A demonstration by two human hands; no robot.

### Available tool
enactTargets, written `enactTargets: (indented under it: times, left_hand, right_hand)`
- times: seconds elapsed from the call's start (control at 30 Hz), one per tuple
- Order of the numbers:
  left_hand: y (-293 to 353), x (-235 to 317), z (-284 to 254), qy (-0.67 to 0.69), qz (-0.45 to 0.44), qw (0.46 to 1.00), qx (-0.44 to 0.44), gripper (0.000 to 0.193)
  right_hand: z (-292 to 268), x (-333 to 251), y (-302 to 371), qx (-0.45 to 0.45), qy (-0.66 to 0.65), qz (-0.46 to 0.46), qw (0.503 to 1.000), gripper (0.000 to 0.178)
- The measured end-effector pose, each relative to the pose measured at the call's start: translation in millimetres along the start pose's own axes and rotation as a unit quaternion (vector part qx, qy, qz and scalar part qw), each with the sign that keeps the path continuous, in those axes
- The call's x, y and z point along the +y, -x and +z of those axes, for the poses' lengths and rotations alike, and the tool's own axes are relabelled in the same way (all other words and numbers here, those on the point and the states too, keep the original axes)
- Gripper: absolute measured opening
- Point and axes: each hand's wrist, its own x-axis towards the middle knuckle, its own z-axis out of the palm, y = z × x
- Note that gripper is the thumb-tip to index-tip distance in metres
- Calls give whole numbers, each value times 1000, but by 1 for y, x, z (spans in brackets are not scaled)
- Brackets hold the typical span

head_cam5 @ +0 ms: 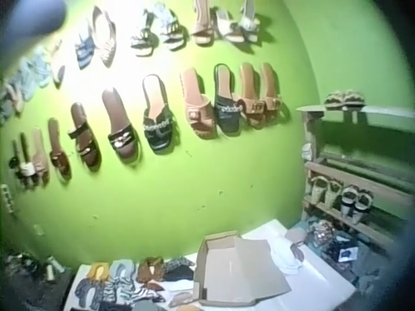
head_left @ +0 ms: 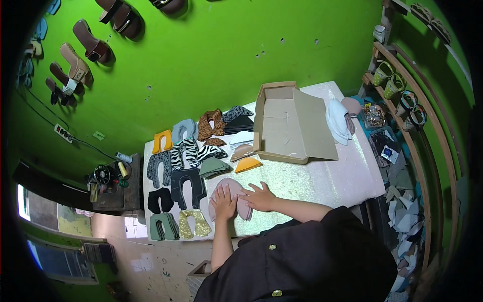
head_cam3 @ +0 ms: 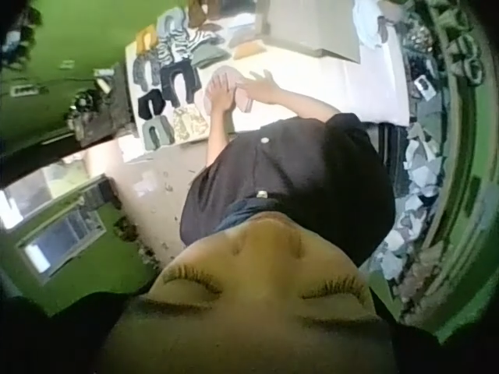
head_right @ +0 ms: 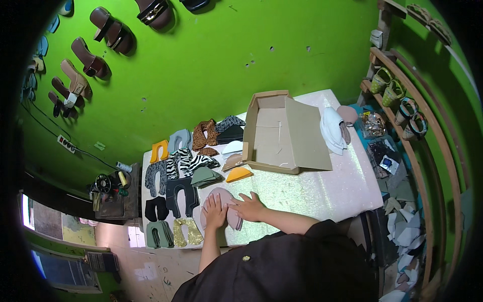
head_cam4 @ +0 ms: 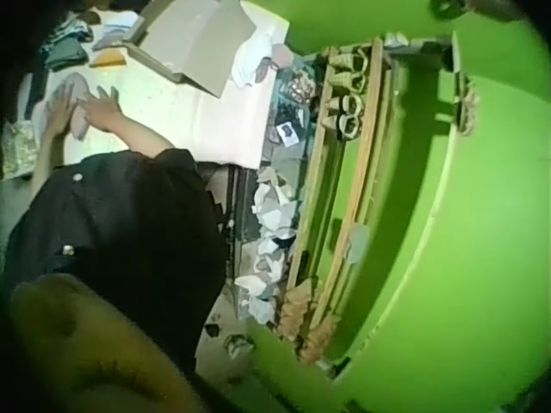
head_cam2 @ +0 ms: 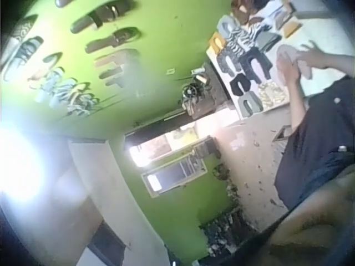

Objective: The recorder is sorting, aligning, and inspecting various fabric and leather shoe upper components on a worktable in a workshop.

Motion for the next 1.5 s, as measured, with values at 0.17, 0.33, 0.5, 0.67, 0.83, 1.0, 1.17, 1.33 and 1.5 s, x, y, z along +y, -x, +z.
enactTargets:
  times: [0.17,0.33,0.5,0.67,0.83,1.0,1.17,1.33,1.5]
  left_hand:
    - [-2,3,3,-20,9,1000,-1,69]
    - [0,15,-5,-21,-38,999,-8,71]
    - [3,36,-21,-12,-111,994,-16,67]
    - [1,104,-37,-30,-131,988,78,57]
    - [-6,194,-24,91,53,977,187,58]
    - [-7,273,4,69,192,973,110,59]
    - [-11,300,17,16,190,976,103,57]
    - [-27,305,26,-20,161,978,133,55]
    - [-31,317,25,31,151,976,154,56]
  right_hand:
    - [3,13,54,31,-43,52,997,49]
    - [-9,45,110,161,-110,174,965,40]
    - [-51,91,148,320,-103,291,895,34]
    - [-89,154,184,403,-60,359,840,33]
    - [-113,208,199,428,-16,395,813,27]
    - [-117,241,192,383,-26,418,824,23]
    - [-116,264,180,341,-23,401,850,36]
    - [-125,278,168,327,16,470,819,67]
    - [-117,307,165,285,25,489,824,68]
